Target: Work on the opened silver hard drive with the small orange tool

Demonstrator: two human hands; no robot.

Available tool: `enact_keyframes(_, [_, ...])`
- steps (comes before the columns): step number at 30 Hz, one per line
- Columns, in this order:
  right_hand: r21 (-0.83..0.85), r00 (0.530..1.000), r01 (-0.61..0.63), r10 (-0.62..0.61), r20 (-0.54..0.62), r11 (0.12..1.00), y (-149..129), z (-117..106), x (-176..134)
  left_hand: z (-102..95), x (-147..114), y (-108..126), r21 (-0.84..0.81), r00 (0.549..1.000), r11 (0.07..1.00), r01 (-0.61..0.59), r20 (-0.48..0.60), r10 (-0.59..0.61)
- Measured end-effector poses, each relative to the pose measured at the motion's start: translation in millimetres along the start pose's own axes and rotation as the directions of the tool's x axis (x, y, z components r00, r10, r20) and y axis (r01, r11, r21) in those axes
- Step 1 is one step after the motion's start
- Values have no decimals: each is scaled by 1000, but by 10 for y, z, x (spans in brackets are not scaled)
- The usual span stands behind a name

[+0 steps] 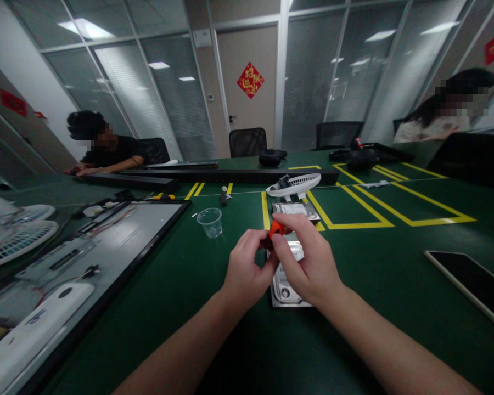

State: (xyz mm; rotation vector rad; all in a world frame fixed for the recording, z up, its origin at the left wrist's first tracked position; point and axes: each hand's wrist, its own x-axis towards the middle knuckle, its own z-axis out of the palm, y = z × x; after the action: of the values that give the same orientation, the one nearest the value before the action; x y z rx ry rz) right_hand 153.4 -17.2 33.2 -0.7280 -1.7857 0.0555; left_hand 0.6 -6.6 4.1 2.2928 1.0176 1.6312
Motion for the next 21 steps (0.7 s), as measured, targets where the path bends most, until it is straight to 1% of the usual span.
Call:
enact_keyframes(4, [-5,1000,-1,1,8,1000,2,-1,-20,0,9,17,13,1000,1000,9,24,-9])
enact_keyframes(10, [-31,1000,7,-8,-26,999,1,-4,3,18,-21,-8,-5,1000,1000,13,-22,-13])
enact_keyframes(14, [-36,999,3,-5,-41,999,9,-11,8,6,-24,-19,-13,1000,1000,2,-6,-2])
enact_keyframes(18, [2,1000,11,-11,8,1000,20,-16,-24,-3,-7,9,-13,999,1000,-19,33,20])
enact_keyframes(21, [31,1000,-3,2,30,1000,28,-12,-32,5,-3,17,-8,1000,1000,-2,20,3])
